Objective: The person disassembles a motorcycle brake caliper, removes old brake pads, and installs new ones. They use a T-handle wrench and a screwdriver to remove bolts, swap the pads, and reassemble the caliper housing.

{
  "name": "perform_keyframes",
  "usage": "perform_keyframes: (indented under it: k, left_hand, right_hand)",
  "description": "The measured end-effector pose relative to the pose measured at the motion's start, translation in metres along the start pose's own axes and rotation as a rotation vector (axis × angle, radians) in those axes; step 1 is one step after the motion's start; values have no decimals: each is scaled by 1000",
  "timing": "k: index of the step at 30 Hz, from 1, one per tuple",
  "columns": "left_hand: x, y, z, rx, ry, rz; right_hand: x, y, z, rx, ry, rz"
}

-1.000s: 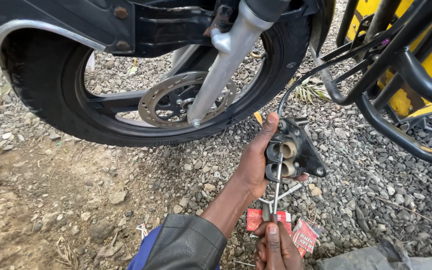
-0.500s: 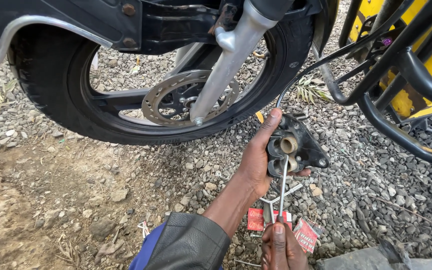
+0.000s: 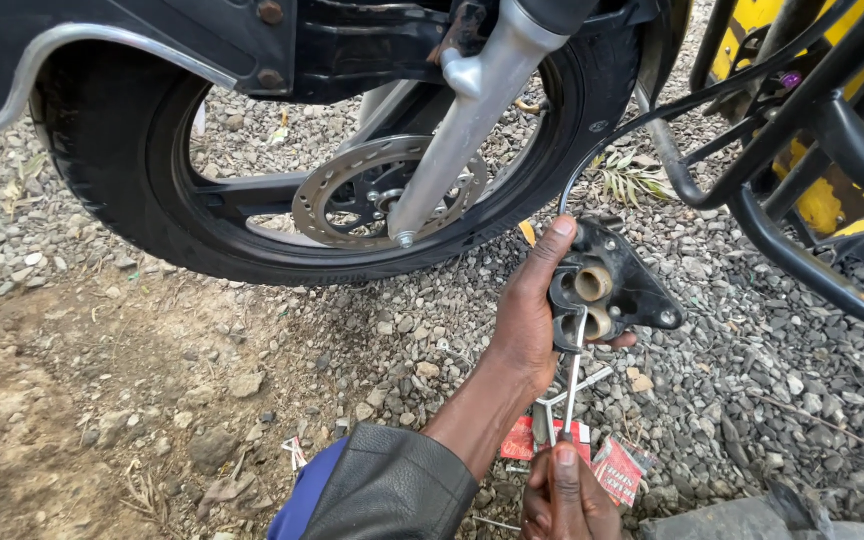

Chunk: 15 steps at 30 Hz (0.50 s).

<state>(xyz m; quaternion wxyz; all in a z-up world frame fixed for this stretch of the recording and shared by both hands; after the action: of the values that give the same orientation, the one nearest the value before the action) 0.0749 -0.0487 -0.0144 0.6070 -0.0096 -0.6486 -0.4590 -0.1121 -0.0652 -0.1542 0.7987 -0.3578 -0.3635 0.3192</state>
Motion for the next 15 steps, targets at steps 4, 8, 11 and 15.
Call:
perform_keyframes:
  k: [4,8,11,15]
  left_hand:
    - [-3,-1,2,18,35,-15]
    - [-1,-2,-2,41,-8,-49]
    - [1,-4,0,18,-9,-52]
    - [1,-12,0,-21,10,-54]
  right_hand:
    - [4,-4,1,-23,-48,-10]
    - [14,-8,6,2,-55,-67]
    - [19,-9,5,8,-89,-98]
    - [22,-11,14,18,-32,-123]
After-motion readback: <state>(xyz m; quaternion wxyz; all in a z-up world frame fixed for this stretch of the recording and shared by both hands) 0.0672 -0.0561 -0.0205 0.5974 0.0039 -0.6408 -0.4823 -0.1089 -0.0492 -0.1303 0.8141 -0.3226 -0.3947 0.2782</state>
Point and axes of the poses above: each hand's wrist, its own z-axis away from the middle knuckle, its own x-axis out of the palm, y = z × x, the point moved 9 cm from there along -z, towards the middle knuckle, and after that the axes turned 11 degrees about -y, right-handed, at the moved point
